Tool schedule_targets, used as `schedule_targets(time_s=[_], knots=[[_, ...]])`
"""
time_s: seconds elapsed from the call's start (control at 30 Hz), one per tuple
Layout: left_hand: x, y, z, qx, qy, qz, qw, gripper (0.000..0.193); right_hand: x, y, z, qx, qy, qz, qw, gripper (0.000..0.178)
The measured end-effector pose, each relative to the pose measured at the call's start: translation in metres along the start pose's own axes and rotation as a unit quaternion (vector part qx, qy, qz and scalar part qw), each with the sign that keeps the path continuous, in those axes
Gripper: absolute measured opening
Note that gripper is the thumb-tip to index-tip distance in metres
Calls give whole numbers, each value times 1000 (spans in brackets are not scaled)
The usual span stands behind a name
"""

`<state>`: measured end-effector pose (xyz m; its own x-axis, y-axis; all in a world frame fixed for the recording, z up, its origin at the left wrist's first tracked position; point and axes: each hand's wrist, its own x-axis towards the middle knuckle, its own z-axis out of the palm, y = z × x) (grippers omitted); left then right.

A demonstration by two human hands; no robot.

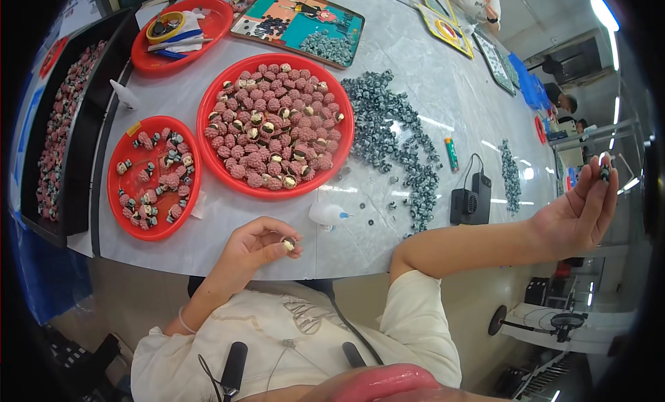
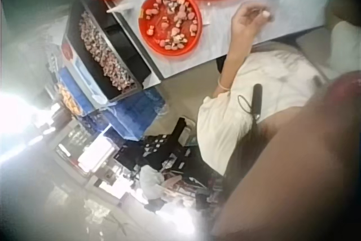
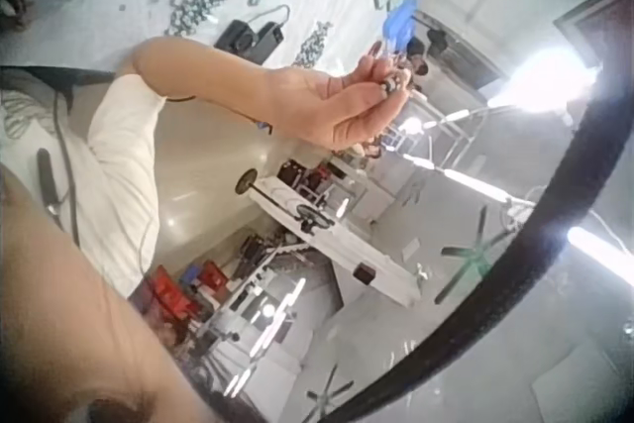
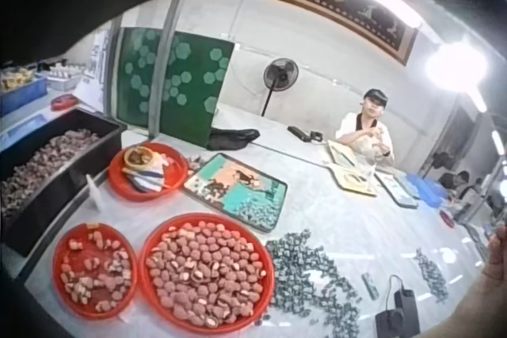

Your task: The person assembles toy figurines by picking up figurine heads from a tray, applying glue with a squeeze bottle, attaching body pieces by hand, and placing the completed figurines onto another tray.

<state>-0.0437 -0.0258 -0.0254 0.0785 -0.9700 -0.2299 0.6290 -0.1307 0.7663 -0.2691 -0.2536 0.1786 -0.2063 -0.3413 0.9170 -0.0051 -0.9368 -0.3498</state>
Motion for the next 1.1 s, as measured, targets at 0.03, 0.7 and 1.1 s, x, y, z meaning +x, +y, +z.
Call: schedule_targets(time_s=[0.03,0.7,1.1], knots=[[0,0,0,5,-1,-4,1000,21,0,0,1,2,-3,0,1000,24],[-1,-4,-2,-10,-21,16,1000,21,1,6,3,-68,18,-112,991,12],[1,-1,0,-6,-3,8,1000,21,1,6,3,-74,20,-97,992,13]])
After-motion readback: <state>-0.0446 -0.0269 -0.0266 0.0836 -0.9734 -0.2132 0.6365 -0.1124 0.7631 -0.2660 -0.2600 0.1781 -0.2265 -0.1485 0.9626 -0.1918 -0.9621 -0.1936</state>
